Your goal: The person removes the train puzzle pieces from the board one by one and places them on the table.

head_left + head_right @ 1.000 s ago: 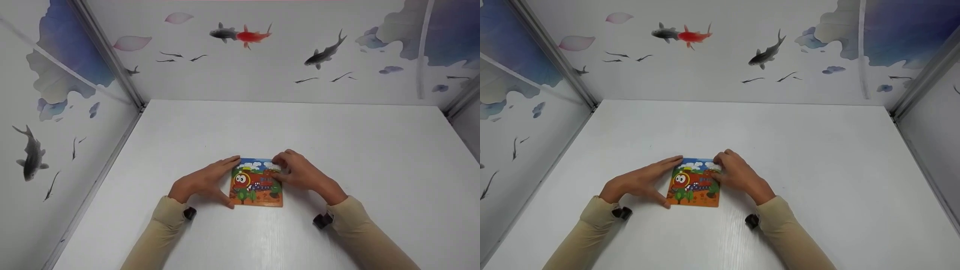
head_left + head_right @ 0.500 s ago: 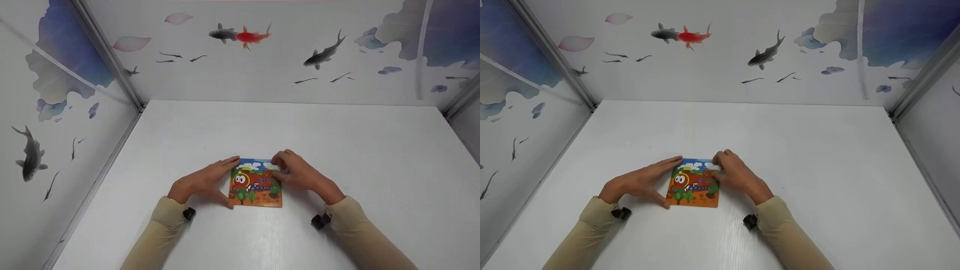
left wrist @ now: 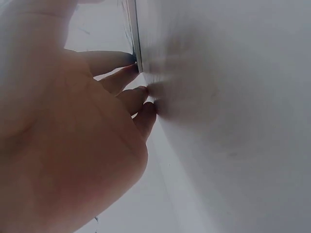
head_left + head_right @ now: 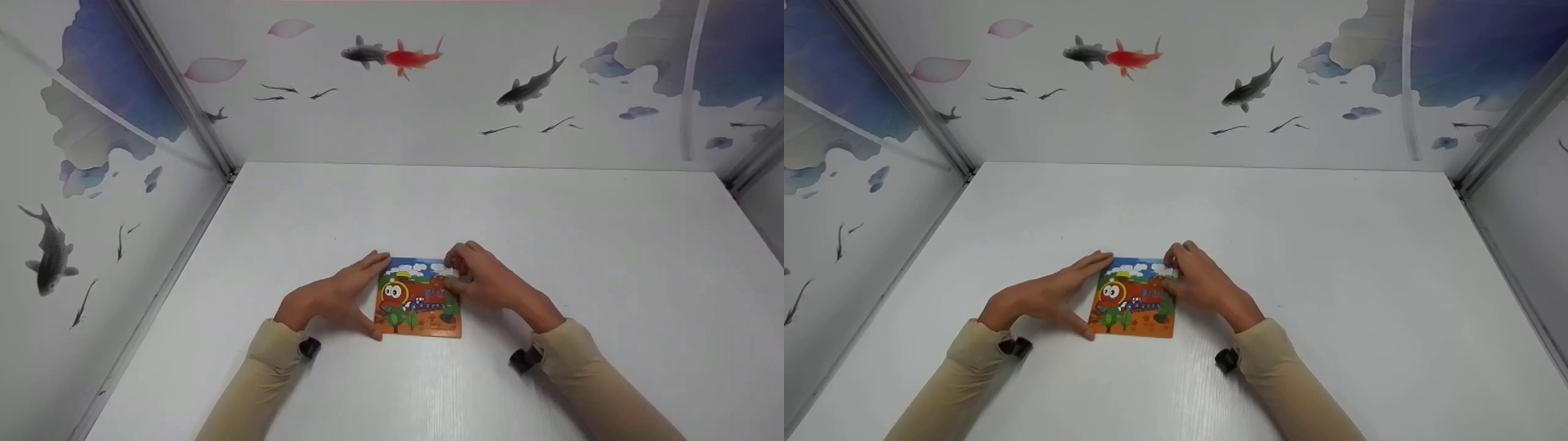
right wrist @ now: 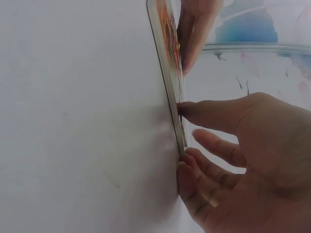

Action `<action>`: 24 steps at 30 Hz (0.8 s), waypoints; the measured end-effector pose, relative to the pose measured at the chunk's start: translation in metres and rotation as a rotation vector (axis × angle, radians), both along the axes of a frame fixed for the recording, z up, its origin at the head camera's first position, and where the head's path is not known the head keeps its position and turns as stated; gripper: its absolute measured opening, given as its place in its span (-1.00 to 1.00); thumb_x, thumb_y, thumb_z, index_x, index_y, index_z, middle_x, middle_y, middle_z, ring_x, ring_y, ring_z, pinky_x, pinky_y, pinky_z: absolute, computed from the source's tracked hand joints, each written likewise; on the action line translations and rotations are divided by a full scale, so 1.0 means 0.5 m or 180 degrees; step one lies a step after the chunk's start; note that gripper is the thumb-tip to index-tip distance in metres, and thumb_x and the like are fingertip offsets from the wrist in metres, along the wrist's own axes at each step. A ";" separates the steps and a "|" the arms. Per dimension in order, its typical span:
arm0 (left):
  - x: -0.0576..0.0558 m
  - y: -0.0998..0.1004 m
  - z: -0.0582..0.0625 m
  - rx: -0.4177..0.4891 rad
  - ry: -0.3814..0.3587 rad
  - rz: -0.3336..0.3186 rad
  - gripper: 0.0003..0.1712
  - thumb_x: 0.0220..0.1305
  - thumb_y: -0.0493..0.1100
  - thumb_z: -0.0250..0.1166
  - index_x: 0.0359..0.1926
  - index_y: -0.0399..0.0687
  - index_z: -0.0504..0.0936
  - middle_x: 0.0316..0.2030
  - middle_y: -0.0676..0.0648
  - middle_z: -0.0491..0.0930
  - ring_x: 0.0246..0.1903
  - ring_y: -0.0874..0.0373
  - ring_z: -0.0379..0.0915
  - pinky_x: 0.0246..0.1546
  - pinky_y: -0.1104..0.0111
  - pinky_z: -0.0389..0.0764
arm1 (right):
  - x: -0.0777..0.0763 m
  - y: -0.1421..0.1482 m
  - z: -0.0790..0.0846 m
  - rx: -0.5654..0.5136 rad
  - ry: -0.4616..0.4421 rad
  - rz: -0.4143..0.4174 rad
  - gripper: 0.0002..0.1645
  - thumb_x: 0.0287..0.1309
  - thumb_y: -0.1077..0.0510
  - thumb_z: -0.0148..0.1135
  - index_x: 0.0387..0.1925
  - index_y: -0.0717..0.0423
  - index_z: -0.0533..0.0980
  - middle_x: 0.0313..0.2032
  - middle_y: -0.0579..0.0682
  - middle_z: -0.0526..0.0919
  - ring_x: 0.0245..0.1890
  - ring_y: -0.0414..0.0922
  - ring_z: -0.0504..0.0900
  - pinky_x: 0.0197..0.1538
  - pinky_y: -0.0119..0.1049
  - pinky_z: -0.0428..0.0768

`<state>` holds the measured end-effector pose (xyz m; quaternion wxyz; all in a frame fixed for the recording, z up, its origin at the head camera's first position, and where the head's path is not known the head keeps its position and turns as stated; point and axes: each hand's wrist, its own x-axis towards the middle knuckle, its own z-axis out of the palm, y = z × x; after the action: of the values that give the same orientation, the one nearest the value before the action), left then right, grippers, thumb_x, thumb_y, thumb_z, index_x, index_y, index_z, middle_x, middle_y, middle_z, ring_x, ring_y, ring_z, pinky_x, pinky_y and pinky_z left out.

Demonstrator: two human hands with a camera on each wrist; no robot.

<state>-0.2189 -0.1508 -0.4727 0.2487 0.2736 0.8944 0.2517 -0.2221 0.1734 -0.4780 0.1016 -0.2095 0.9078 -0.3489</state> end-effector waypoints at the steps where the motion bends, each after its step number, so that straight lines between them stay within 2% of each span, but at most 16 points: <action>1: 0.000 0.000 0.000 -0.0005 0.0003 0.0004 0.61 -0.03 0.30 0.75 0.79 0.19 -0.14 0.79 0.10 -0.29 0.79 0.04 -0.42 0.74 -0.06 0.02 | 0.000 0.000 0.000 -0.0007 -0.0016 -0.0005 -0.59 0.44 0.09 0.44 0.18 0.15 0.55 0.00 0.10 0.56 -0.04 -0.05 0.54 0.06 -0.16 0.63; 8: 0.002 0.002 0.001 -0.0029 0.0052 0.0011 0.59 -0.03 0.29 0.75 0.79 0.21 -0.13 0.79 0.10 -0.26 0.79 0.05 -0.39 0.73 -0.06 0.05 | 0.002 0.001 0.001 0.0003 -0.0062 -0.0017 -0.49 0.41 0.06 0.47 0.26 0.18 0.59 0.08 0.11 0.57 0.02 0.00 0.57 0.13 -0.09 0.67; 24: -0.001 0.002 0.003 -0.0109 0.0035 -0.0009 0.61 -0.03 0.29 0.75 0.80 0.20 -0.16 0.79 0.11 -0.28 0.79 0.06 -0.41 0.74 -0.06 0.04 | -0.011 0.001 -0.003 -0.0067 -0.0079 -0.0005 -0.49 0.36 0.05 0.52 0.20 0.14 0.55 0.04 0.09 0.57 -0.01 -0.03 0.54 0.08 -0.15 0.64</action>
<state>-0.2193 -0.1496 -0.4711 0.2488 0.2719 0.8996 0.2345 -0.2275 0.1741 -0.4793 0.1104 -0.2055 0.9029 -0.3610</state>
